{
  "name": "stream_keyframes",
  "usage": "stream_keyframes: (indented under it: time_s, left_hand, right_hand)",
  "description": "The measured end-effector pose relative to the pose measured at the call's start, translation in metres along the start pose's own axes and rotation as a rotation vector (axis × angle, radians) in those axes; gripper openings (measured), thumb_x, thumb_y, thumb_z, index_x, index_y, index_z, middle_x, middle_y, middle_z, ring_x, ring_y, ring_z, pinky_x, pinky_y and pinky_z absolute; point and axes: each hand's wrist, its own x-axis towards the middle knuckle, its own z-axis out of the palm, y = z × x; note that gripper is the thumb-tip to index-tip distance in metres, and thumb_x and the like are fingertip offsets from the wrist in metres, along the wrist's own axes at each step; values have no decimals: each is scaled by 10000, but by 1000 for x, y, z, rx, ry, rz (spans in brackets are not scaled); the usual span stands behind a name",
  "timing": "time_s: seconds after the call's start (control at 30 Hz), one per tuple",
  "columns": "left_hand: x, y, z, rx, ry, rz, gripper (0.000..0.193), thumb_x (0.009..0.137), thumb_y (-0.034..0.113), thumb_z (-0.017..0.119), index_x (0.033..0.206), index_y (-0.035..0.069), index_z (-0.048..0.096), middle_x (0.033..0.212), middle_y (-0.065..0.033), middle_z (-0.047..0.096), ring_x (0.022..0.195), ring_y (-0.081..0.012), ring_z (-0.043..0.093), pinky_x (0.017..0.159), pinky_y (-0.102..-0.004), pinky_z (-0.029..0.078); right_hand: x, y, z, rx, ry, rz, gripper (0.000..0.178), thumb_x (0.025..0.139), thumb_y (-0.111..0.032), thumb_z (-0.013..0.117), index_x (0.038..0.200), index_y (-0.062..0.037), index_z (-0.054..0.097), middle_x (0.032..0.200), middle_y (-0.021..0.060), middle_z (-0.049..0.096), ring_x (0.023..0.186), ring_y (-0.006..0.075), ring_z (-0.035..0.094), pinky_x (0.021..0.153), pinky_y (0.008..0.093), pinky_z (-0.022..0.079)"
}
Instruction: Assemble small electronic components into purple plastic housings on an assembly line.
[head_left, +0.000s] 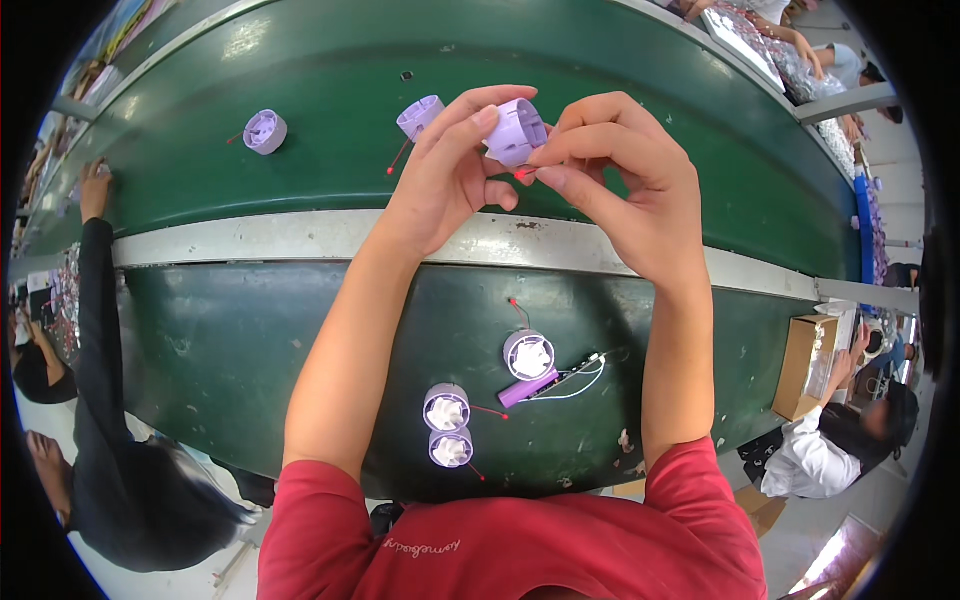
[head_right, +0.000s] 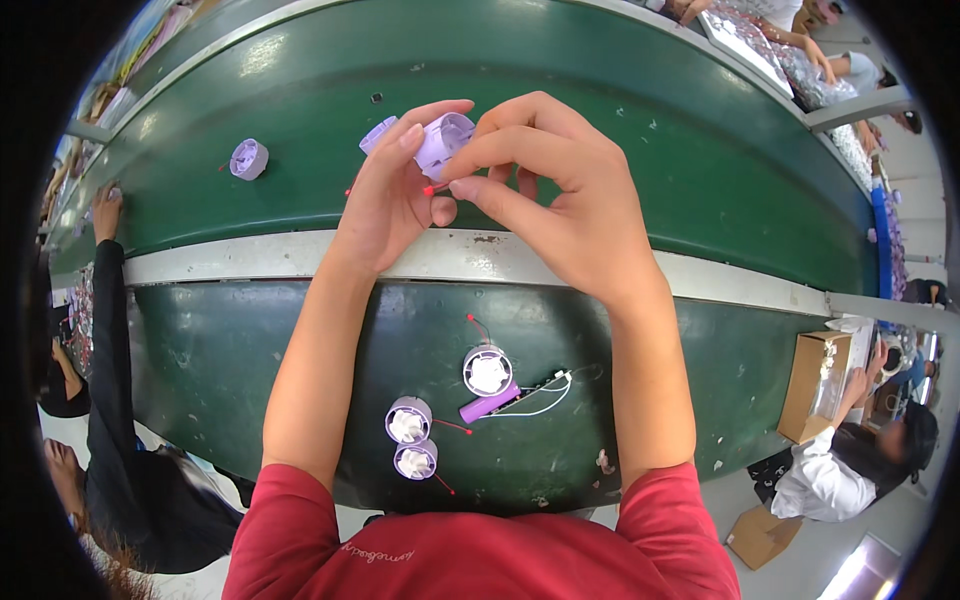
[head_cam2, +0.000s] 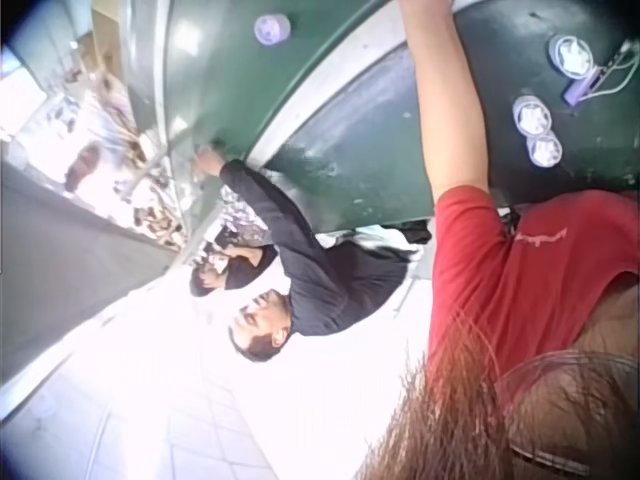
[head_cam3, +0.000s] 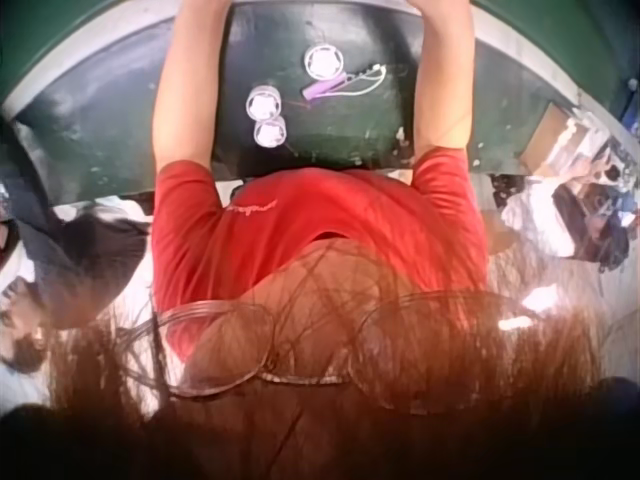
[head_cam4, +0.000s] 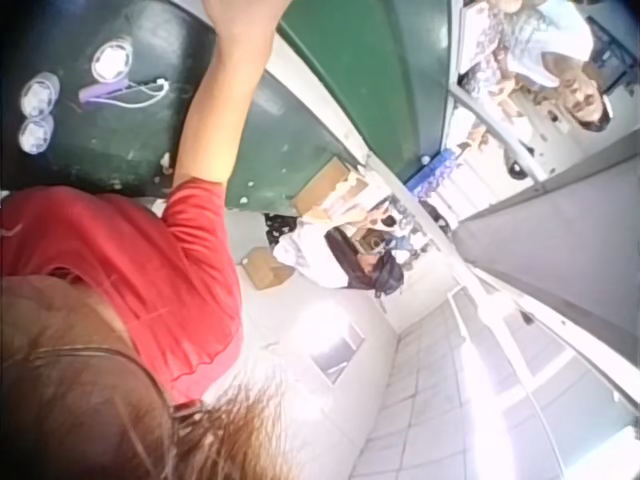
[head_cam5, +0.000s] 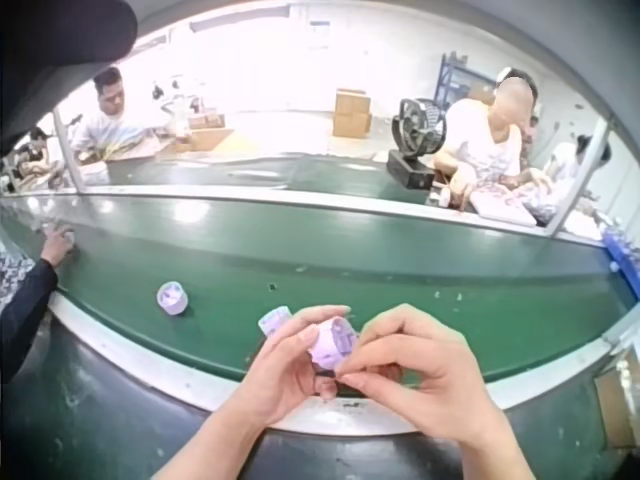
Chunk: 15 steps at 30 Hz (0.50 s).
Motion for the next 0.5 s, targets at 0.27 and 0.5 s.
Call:
stream_keyframes:
  time_s: [0.27, 0.5]
  left_hand:
    - [2, 1, -8, -194, -103, -137, 391, 1060, 338, 476, 1261, 19, 577, 962, -69, 669, 684, -146, 619, 472, -234, 481]
    - [1, -1, -2, -35, -52, -160, 473, 1087, 425, 408, 1286, 23, 558, 957, -60, 653, 643, -107, 588, 393, -175, 438]
  right_hand:
    - [3, -2, 2, -373, 73, -105, 145, 839, 8, 717, 963, -64, 690, 964, 50, 624, 788, 191, 616, 647, 292, 494]
    - [1, 4, 10, -485, 89, -228, 210, 806, 81, 706, 969, -51, 698, 992, 42, 628, 826, 172, 630, 638, 287, 500]
